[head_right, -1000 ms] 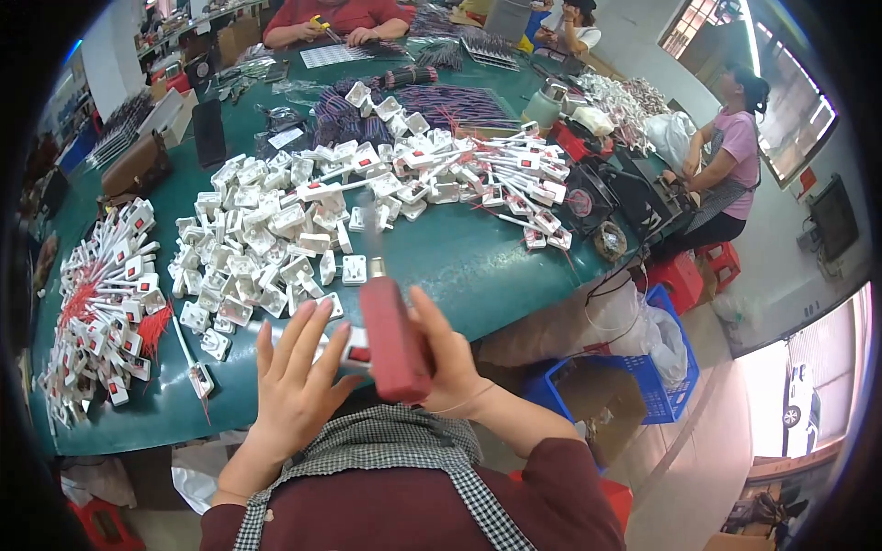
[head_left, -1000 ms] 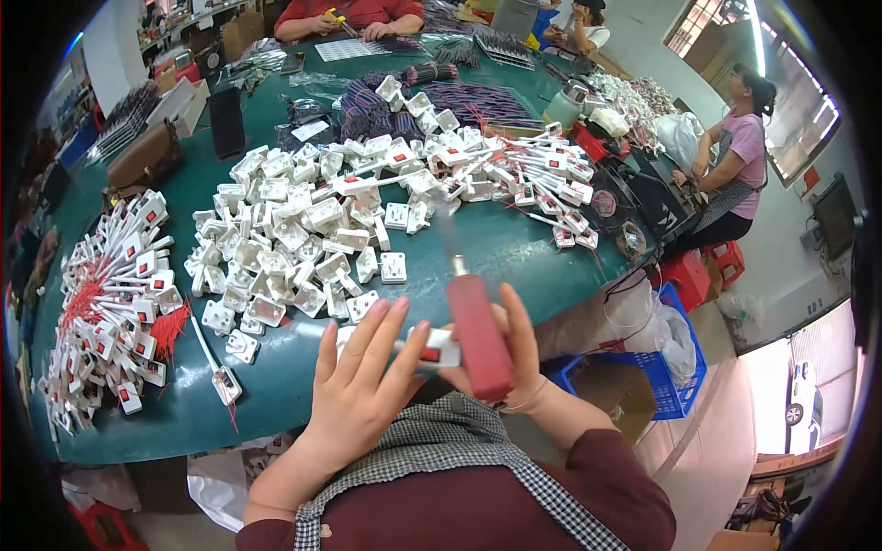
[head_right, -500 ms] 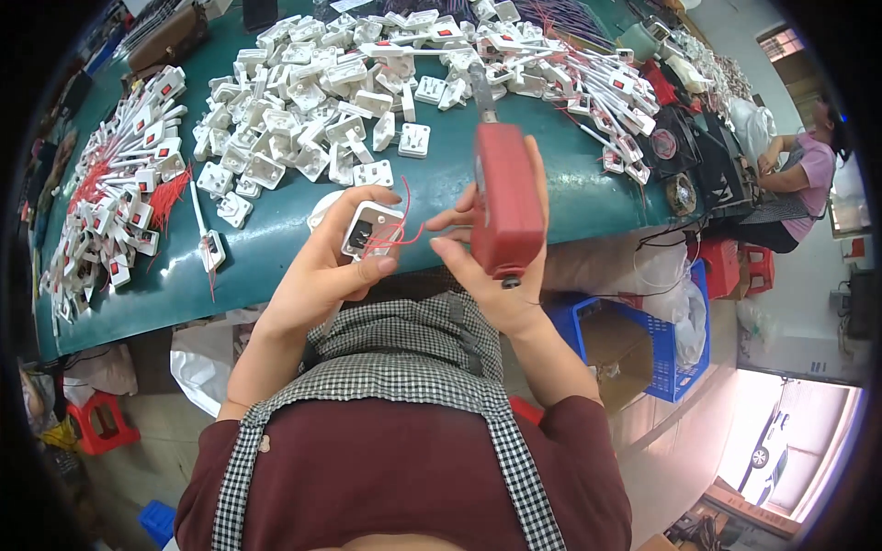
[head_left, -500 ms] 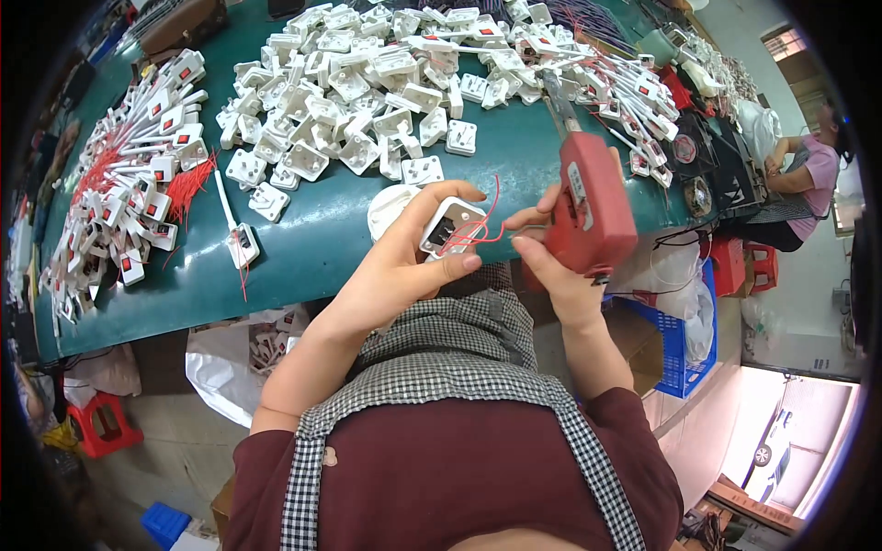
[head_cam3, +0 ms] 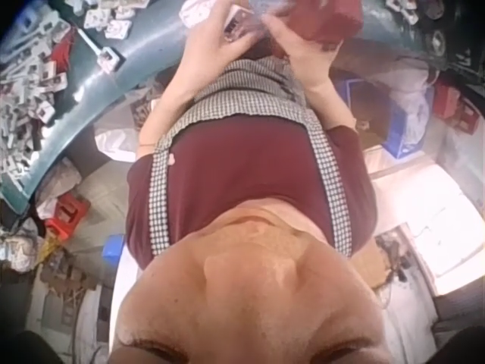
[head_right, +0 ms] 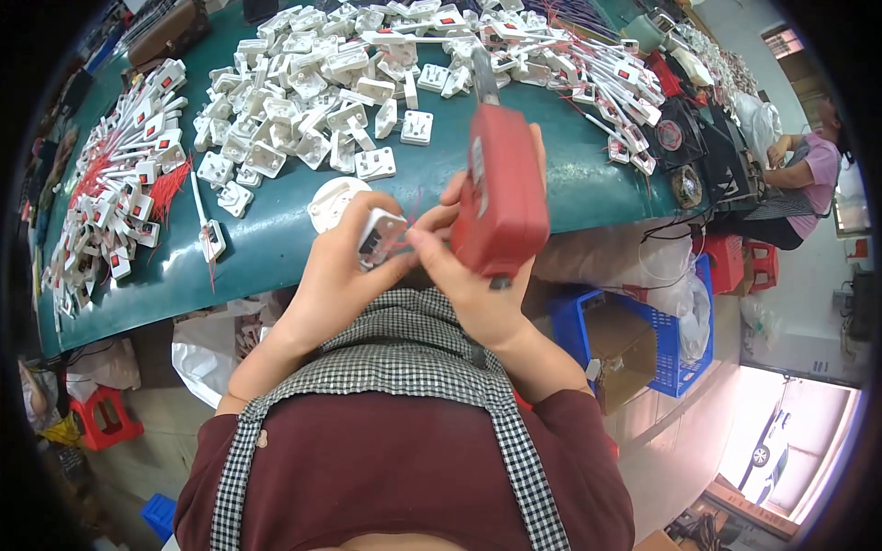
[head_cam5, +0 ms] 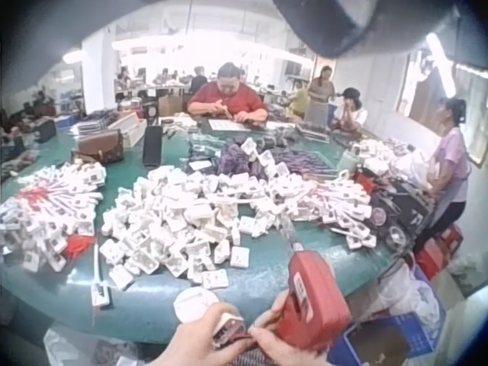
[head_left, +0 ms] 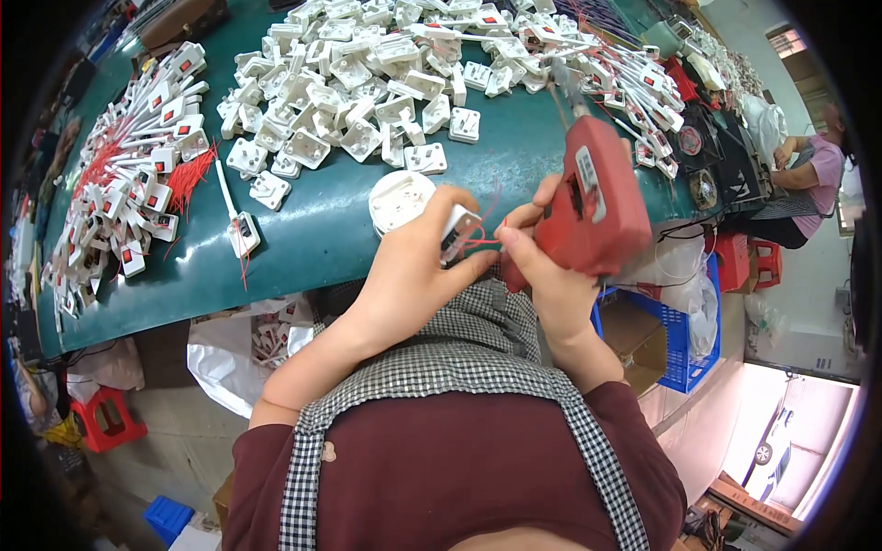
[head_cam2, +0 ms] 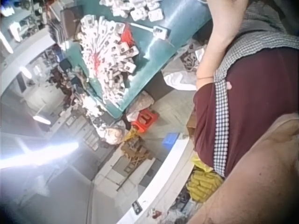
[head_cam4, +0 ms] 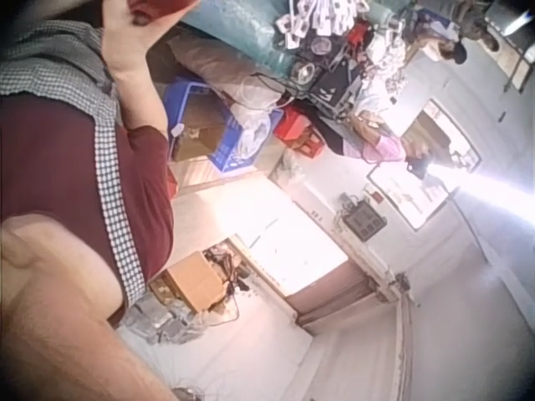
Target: The person solders electrical wires onto small white plastic switch components using a soldering iron and solder wire.
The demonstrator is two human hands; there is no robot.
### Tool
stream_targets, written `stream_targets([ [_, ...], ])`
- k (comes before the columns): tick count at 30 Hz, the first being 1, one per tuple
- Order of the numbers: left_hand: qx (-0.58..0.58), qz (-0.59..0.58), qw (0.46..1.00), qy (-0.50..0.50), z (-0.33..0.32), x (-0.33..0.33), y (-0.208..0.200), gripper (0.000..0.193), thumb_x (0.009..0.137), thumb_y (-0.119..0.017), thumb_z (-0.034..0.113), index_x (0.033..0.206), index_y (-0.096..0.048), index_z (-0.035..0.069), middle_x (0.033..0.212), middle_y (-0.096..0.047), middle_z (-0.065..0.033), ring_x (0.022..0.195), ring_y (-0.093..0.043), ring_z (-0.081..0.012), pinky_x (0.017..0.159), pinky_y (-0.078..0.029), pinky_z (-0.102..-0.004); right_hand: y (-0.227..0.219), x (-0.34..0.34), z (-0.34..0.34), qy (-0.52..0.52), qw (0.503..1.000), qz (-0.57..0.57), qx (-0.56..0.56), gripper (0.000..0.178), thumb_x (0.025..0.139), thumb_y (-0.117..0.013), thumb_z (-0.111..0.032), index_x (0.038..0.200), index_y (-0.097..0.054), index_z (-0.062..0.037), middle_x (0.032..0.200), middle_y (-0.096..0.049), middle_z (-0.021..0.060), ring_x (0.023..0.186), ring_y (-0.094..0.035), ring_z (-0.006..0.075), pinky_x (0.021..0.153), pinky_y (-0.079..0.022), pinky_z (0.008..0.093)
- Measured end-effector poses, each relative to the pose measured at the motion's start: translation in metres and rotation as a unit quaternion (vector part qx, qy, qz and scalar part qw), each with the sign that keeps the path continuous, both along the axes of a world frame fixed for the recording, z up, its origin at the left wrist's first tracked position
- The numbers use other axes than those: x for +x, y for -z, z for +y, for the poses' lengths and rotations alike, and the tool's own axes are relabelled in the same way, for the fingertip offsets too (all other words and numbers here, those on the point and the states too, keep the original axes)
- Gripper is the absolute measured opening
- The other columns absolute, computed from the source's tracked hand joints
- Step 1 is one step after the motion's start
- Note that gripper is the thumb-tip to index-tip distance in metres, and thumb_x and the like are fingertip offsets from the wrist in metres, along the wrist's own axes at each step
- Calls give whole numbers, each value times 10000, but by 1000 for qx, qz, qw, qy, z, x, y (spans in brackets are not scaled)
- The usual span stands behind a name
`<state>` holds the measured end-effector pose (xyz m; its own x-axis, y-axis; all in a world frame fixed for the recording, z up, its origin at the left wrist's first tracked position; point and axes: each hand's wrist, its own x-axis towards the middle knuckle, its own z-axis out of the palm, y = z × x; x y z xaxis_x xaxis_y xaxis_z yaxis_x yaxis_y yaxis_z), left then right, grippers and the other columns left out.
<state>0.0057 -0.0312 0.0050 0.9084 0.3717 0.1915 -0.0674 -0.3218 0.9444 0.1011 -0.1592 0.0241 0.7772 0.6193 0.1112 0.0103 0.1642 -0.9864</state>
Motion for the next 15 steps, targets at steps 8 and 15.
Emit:
stream_targets([
  [8, -291, 12, 952, 93, 6, -3, -7, 126, 901, -575, 62, 976, -487, 13, 851, -606, -81, 723, -600, -104, 635, -505, -238, -15, 17, -1, 12, 991, -130, -4, 439, 782, -660, 76, 1122, -403, -29, 925, -577, 76, 850, -613, 151, 709, -495, 240],
  [15, -332, 15, 933, 139, 11, -6, -4, 130, 895, -591, 64, 993, -583, -21, 915, -620, -59, 775, -591, -84, 693, -504, -222, -4, 15, 11, -68, 972, -224, 31, 1008, 728, -676, 124, 1486, -55, -111, 1018, -520, 103, 781, -610, 149, 678, -539, 289],
])
